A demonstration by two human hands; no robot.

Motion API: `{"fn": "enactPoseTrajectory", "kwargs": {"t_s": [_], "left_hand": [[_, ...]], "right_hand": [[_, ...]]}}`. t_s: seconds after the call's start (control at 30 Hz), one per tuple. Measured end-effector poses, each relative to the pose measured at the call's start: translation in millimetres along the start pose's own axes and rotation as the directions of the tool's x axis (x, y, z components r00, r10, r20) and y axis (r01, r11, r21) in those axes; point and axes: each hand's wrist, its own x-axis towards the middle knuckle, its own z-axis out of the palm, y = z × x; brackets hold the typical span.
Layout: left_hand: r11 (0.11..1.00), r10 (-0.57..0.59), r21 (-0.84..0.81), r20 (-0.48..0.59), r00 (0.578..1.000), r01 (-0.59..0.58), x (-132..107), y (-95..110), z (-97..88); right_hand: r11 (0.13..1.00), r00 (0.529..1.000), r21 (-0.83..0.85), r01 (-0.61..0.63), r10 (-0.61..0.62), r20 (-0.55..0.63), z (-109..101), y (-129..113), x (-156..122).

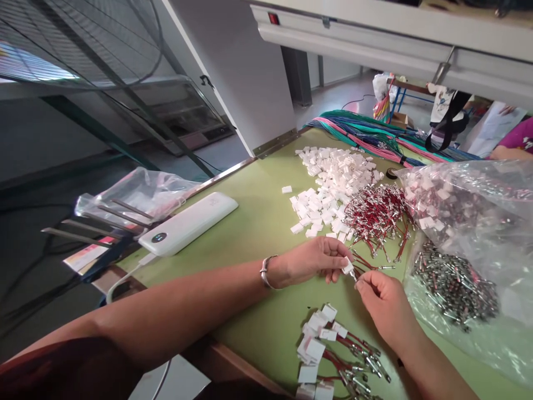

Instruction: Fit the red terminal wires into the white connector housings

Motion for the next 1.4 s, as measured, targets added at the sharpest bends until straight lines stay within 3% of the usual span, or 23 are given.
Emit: {"fn": "enactPoseTrajectory", "kwargs": {"t_s": [0.13,0.27,0.4,0.47,0.8,0.93,1.07,1.13,1.2,1.27,1.3,1.33,1.4], "left_hand": [[0.985,0.001,0.169,0.076,0.997,-0.014,1,3,-4.7],[0.969,-0.037,0.247,0.092,0.995,0.013,1,5,-5.9],[0.982,-0.053,0.184,0.080,0.995,0.037,-1,3,-1.5],[0.992,-0.071,0.112,0.106,0.992,0.059,-2,1,1.4],[0.987,-0.114,0.137,0.254,0.960,0.081,-4,-2,3.6],[0.964,-0.106,0.261,0.196,0.975,0.053,-8,-5,10.0],[0.890,0.022,0.450,0.116,0.993,-0.073,-13,-3,15.3],[0.888,-0.015,0.457,0.152,0.988,-0.057,-15,3,12.6],[0.874,-0.068,0.482,0.255,0.964,-0.065,-15,14,5.4],[0.767,0.013,0.615,0.270,0.963,-0.183,-15,25,-5.2],[0.653,0.128,0.720,0.203,0.971,-0.237,-14,29,-10.9],[0.512,0.260,0.831,0.092,0.961,-0.218,-12,32,-16.4],[0.242,0.411,0.969,-0.066,0.909,-0.039,-7,33,-25.4]], "right_hand": [[0.996,0.999,-0.084,0.039,-0.039,0.003,-3,-1,-1],[0.947,0.980,-0.266,0.180,-0.194,-0.029,-7,-3,-2],[0.786,0.895,-0.508,0.353,-0.442,-0.062,-6,1,-1],[0.741,0.867,-0.549,0.387,-0.494,-0.056,-3,3,0],[0.838,0.925,-0.443,0.318,-0.377,-0.050,10,8,-4],[0.919,0.967,-0.324,0.226,-0.251,-0.037,12,10,-4],[0.994,0.996,-0.066,0.083,-0.081,0.020,10,10,-4],[0.996,0.996,-0.035,0.083,-0.082,0.029,9,9,-4],[0.985,0.991,-0.109,0.130,-0.125,0.054,10,9,-4],[0.955,0.981,-0.235,0.180,-0.158,0.109,12,10,-4],[0.935,0.977,-0.295,0.198,-0.162,0.140,13,10,-5],[0.911,0.971,-0.349,0.219,-0.168,0.171,13,9,-6],[0.858,0.954,-0.431,0.280,-0.200,0.222,13,9,-7]]}}
